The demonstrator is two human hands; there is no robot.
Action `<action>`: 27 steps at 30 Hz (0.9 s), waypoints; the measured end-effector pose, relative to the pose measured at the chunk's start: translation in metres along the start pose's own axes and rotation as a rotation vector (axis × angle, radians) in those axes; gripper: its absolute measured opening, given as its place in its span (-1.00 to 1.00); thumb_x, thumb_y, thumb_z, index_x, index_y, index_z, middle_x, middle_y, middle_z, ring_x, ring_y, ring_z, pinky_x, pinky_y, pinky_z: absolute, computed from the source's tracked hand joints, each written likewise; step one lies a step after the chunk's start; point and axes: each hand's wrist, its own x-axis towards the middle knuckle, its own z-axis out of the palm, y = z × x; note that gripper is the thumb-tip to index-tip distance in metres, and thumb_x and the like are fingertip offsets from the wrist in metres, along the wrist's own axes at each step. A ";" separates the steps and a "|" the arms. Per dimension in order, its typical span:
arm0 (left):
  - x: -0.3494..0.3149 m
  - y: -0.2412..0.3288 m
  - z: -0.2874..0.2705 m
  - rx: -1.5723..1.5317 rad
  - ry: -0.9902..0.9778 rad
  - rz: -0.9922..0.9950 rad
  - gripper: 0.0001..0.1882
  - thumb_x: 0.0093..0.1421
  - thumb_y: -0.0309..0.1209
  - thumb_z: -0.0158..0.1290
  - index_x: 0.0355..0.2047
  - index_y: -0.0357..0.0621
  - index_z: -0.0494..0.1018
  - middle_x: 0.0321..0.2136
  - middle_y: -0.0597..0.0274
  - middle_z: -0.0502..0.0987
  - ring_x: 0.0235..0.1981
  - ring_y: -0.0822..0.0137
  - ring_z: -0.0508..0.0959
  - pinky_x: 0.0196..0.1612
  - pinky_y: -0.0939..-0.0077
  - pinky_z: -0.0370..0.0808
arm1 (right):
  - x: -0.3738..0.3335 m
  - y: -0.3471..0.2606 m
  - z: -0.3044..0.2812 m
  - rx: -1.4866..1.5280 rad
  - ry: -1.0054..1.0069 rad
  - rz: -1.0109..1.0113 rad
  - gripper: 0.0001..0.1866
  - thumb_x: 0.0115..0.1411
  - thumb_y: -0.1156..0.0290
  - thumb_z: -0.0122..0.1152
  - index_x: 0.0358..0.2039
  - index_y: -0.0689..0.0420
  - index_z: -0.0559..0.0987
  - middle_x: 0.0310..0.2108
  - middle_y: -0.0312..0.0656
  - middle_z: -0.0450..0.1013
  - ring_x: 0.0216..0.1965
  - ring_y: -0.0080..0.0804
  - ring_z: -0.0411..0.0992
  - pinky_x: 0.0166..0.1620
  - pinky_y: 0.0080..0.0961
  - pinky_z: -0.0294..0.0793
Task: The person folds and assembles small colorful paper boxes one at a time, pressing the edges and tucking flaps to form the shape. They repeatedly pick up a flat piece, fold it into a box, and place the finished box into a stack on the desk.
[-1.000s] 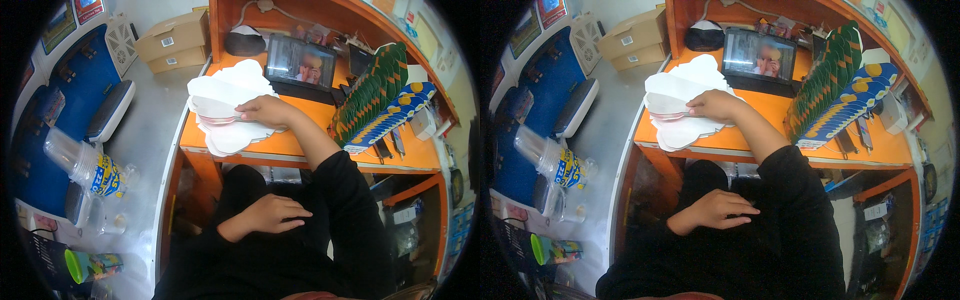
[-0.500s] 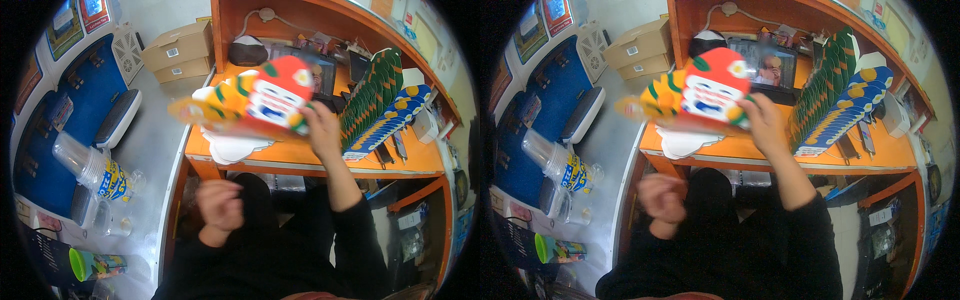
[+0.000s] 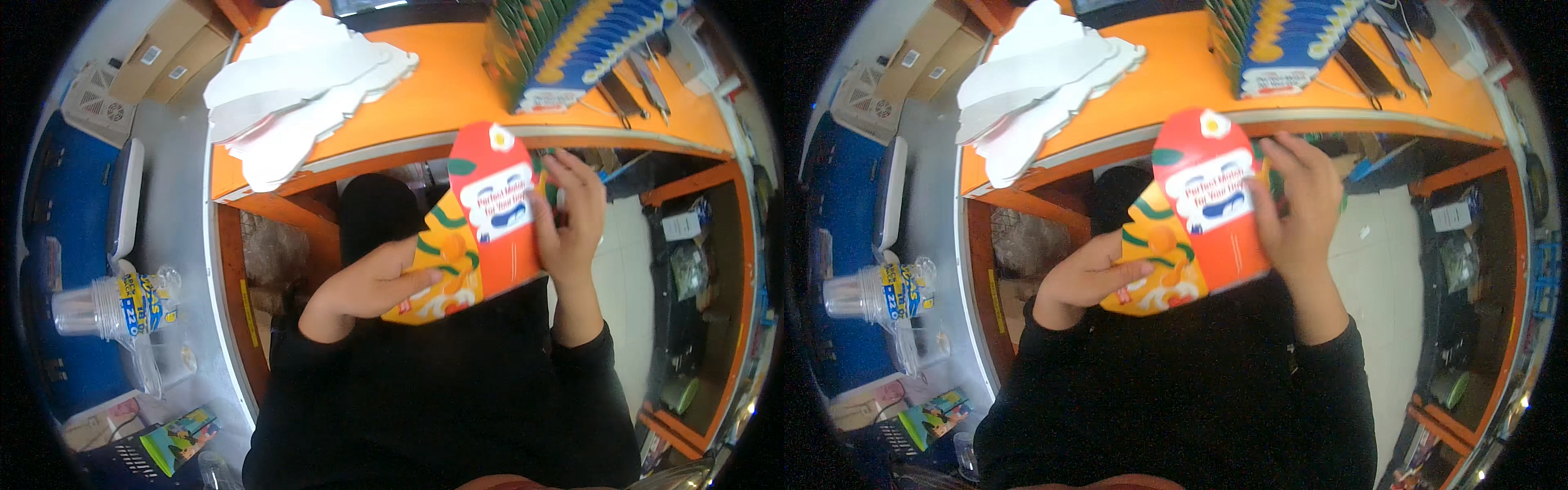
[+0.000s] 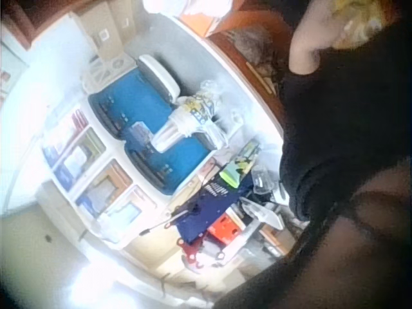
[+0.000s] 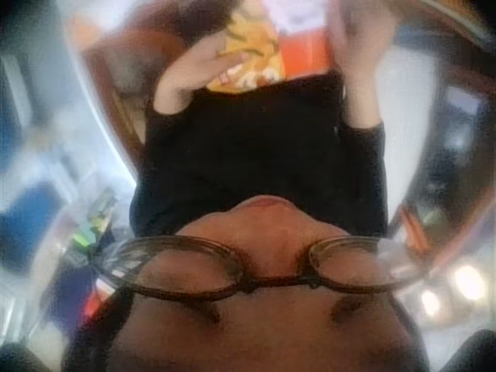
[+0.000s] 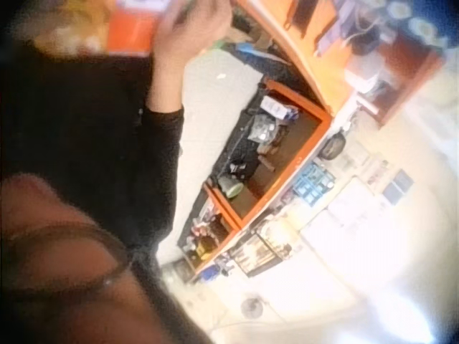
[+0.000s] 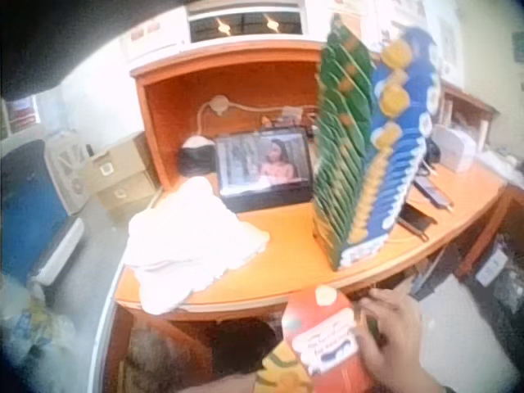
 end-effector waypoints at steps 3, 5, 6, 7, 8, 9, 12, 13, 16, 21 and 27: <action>0.033 -0.022 0.019 -0.136 0.075 0.130 -0.51 0.36 -0.43 -0.03 0.25 -0.27 0.15 0.09 0.20 0.45 0.10 0.38 0.44 0.14 0.42 0.38 | -0.017 -0.018 -0.008 -0.016 -0.308 -0.098 -0.36 0.03 0.16 0.36 0.14 0.04 0.48 0.23 -0.13 0.33 0.25 0.06 0.23 0.29 0.07 0.01; 0.049 -0.027 0.028 -0.195 -0.013 0.133 -0.53 0.35 -0.42 -0.01 0.22 -0.26 0.17 0.07 0.18 0.45 0.08 0.38 0.46 0.14 0.40 0.39 | -0.028 -0.024 -0.006 0.021 -0.341 -0.061 -0.32 0.06 0.10 0.34 0.19 0.02 0.44 0.26 -0.16 0.31 0.26 -0.01 0.25 0.31 0.04 0.00; 0.055 -0.025 0.031 -0.228 -0.053 0.091 -0.55 0.35 -0.40 -0.01 0.19 -0.25 0.19 0.04 0.18 0.46 0.06 0.37 0.47 0.12 0.40 0.40 | -0.032 -0.021 -0.004 0.056 -0.306 -0.032 -0.37 0.07 0.13 0.33 0.16 0.03 0.47 0.20 -0.18 0.38 0.22 -0.07 0.30 0.29 0.01 0.05; 0.061 -0.024 0.032 -0.261 -0.093 0.048 -0.58 0.36 -0.39 -0.01 0.16 -0.25 0.21 0.01 0.17 0.47 0.05 0.36 0.48 0.11 0.39 0.40 | -0.034 -0.019 -0.004 0.092 -0.271 -0.003 -0.42 0.09 0.16 0.32 0.13 0.03 0.50 0.14 -0.19 0.44 0.18 -0.14 0.35 0.27 -0.02 0.10; 0.066 -0.028 0.031 -0.166 -0.065 0.008 -0.61 0.34 -0.38 0.03 0.12 -0.25 0.27 -0.04 0.18 0.51 -0.01 0.37 0.53 0.05 0.42 0.46 | -0.036 -0.017 -0.009 0.098 -0.287 0.005 -0.47 0.09 0.18 0.32 0.08 0.04 0.53 0.08 -0.20 0.48 0.13 -0.17 0.39 0.24 -0.05 0.14; 0.067 -0.030 0.035 -0.282 -0.074 -0.056 -0.61 0.34 -0.37 0.04 0.11 -0.23 0.29 -0.05 0.17 0.51 -0.02 0.36 0.54 0.04 0.42 0.48 | -0.041 -0.018 -0.013 0.111 -0.310 0.012 -0.52 0.10 0.21 0.31 0.04 0.04 0.56 0.02 -0.22 0.52 0.08 -0.20 0.43 0.22 -0.09 0.18; 0.072 -0.037 0.046 -0.572 -0.096 -0.189 -0.61 0.32 -0.35 0.07 0.10 -0.21 0.32 -0.06 0.15 0.52 -0.06 0.35 0.57 0.01 0.42 0.52 | -0.051 -0.014 -0.017 0.162 -0.360 0.073 -0.66 0.12 0.27 0.30 -0.08 0.05 0.62 -0.13 -0.24 0.59 -0.04 -0.26 0.50 0.15 -0.15 0.27; 0.073 -0.041 0.050 -0.629 -0.104 -0.191 -0.60 0.32 -0.34 0.08 0.10 -0.20 0.32 -0.05 0.14 0.52 -0.07 0.34 0.58 0.01 0.42 0.53 | -0.054 -0.013 -0.018 0.180 -0.374 0.102 -0.70 0.12 0.29 0.30 -0.12 0.05 0.63 -0.17 -0.25 0.60 -0.08 -0.27 0.52 0.12 -0.17 0.30; 0.074 -0.046 0.053 -0.658 -0.098 -0.211 -0.44 0.30 -0.21 0.09 0.19 -0.26 0.24 0.05 0.03 0.47 0.02 0.23 0.55 0.06 0.31 0.51 | -0.059 -0.013 -0.022 0.224 -0.359 0.136 -0.78 0.16 0.35 0.27 -0.17 0.07 0.64 -0.26 -0.18 0.61 -0.19 -0.22 0.55 0.07 -0.17 0.37; 0.065 -0.047 0.045 -0.914 -0.152 0.071 -0.06 0.25 0.17 -0.02 0.33 -0.36 0.01 0.31 -0.16 0.16 0.28 0.02 0.30 0.28 0.05 0.28 | -0.054 -0.006 -0.025 0.380 -0.147 0.174 -0.83 0.22 0.41 0.20 -0.21 0.15 0.64 -0.26 -0.11 0.62 -0.26 -0.17 0.59 0.13 -0.09 0.37; 0.050 -0.009 0.050 -0.295 0.082 0.161 -0.40 0.25 -0.29 0.14 0.22 -0.27 0.25 0.11 0.04 0.46 0.12 0.20 0.48 0.20 0.23 0.38 | -0.031 -0.013 -0.019 0.546 -0.056 0.047 -0.83 0.25 0.51 0.12 -0.19 0.25 0.60 -0.17 -0.04 0.60 -0.13 -0.13 0.60 0.09 -0.14 0.48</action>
